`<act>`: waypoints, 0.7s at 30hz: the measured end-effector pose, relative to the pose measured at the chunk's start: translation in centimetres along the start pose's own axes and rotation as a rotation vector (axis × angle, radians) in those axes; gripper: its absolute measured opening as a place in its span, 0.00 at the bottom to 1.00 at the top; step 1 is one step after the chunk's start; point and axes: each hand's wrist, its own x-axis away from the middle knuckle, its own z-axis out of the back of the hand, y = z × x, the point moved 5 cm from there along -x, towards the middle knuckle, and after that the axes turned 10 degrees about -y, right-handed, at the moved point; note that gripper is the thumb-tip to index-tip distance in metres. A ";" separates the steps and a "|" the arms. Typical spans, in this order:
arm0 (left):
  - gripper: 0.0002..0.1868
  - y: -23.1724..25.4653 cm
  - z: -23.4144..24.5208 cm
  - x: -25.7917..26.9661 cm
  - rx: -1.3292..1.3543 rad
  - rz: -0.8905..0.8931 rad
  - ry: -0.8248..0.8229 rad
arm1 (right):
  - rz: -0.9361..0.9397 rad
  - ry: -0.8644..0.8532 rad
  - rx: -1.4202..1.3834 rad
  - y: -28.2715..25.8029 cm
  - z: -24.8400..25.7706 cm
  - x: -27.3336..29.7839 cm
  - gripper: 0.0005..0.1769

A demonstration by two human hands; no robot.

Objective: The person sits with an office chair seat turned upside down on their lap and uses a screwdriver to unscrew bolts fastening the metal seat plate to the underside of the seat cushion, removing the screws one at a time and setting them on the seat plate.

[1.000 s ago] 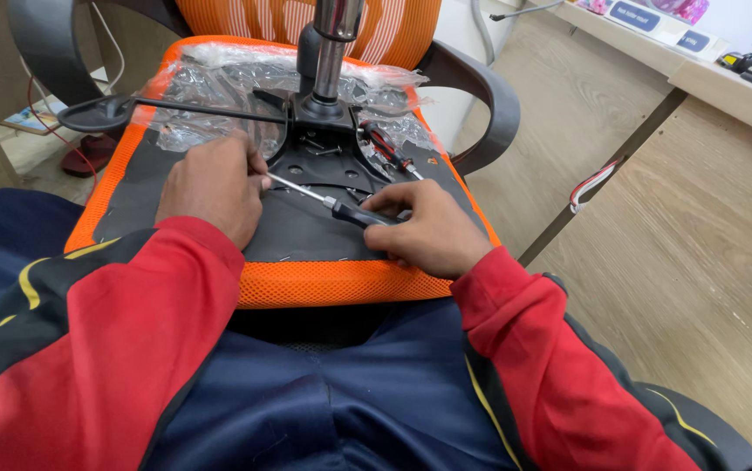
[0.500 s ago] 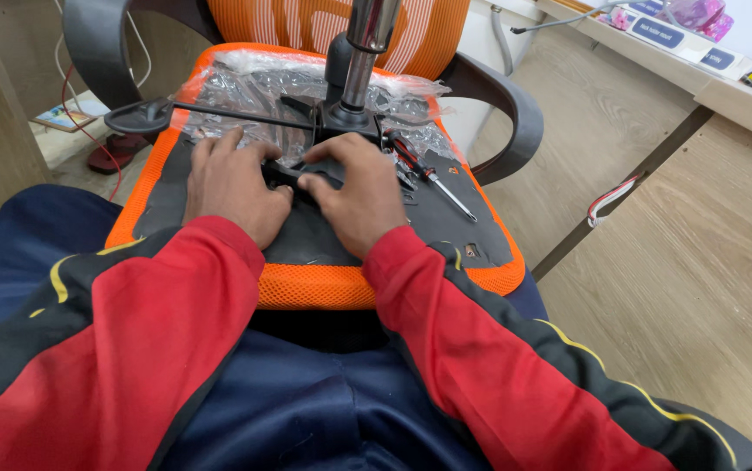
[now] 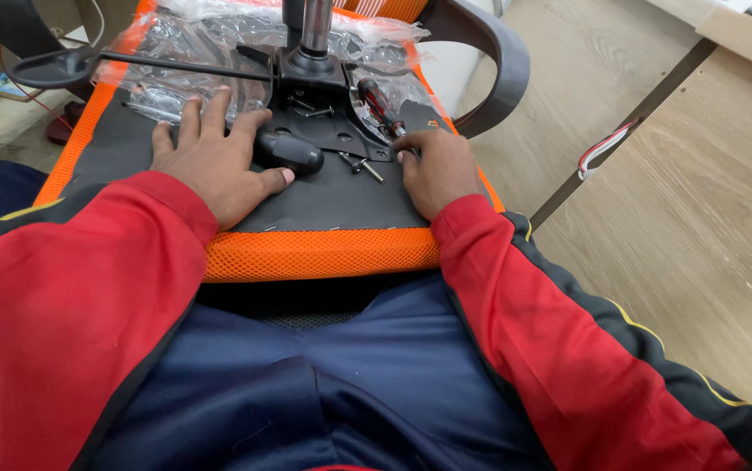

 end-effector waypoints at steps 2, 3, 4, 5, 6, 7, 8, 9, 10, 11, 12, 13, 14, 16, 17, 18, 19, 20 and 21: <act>0.49 0.0 0.0 -0.1 -0.009 -0.009 0.012 | -0.025 0.023 0.012 0.5 -0.1 -0.6 0.11; 0.50 -0.1 0.0 0.0 0.003 -0.007 0.037 | -0.002 0.043 0.010 0.7 0.0 -1.0 0.11; 0.52 -0.2 0.1 0.1 0.015 -0.006 0.063 | 0.021 0.065 0.009 1.1 0.0 -1.6 0.11; 0.53 -0.3 0.3 0.2 0.027 -0.005 0.090 | 0.011 0.105 0.000 1.6 -0.2 -2.3 0.12; 0.54 -0.4 0.4 0.3 0.038 -0.016 0.111 | 0.000 0.146 -0.006 2.2 -0.3 -3.0 0.14; 0.55 -0.6 0.5 0.3 0.049 -0.028 0.132 | -0.010 0.188 -0.012 3.0 -0.3 -3.7 0.15; 0.56 -0.8 0.5 0.3 0.062 -0.039 0.155 | -0.151 0.113 -0.258 4.8 -0.6 -4.7 0.17; 0.56 -1.2 0.4 0.4 0.045 -0.031 0.168 | -0.292 0.036 -0.503 6.4 -1.1 -5.4 0.20; 0.55 -1.8 0.3 0.5 0.028 -0.023 0.183 | -0.430 -0.045 -0.747 7.6 -1.8 -5.6 0.22; 0.54 -2.5 0.2 0.6 0.011 -0.014 0.197 | -0.458 -0.035 -0.953 8.4 -2.0 -5.4 0.19; 0.53 -3.4 0.2 0.7 -0.044 -0.008 0.208 | -0.484 -0.026 -1.158 8.9 -2.0 -5.2 0.17; 0.51 -4.3 0.3 0.8 -0.099 -0.001 0.218 | -0.507 -0.016 -1.364 9.1 -2.1 -4.9 0.15; 0.49 -5.2 0.4 0.8 -0.156 0.004 0.229 | -0.475 -0.053 -1.500 8.8 -2.0 -4.6 0.17; 0.49 -7.6 0.5 0.1 -0.238 0.079 0.062 | -0.404 -0.128 -1.771 7.7 -1.5 -3.3 0.25; 0.49 -8.8 0.5 -0.1 -0.278 0.117 -0.021 | -0.405 -0.114 -1.764 7.1 -1.3 -2.7 0.23; 0.50 -9.6 0.5 0.0 -0.243 0.095 -0.071 | -0.403 -0.101 -1.756 6.2 -1.3 -2.3 0.21; 0.50 -10.5 0.6 0.2 -0.207 0.074 -0.121 | -0.401 -0.087 -1.749 5.3 -1.3 -1.9 0.20; 0.51 -11.3 0.7 0.4 -0.170 0.053 -0.169 | -0.362 -0.106 -1.716 4.3 -1.0 -1.6 0.21; 0.53 -12.0 0.8 0.6 -0.121 0.037 -0.196 | -0.324 -0.124 -1.683 3.3 -0.8 -1.4 0.22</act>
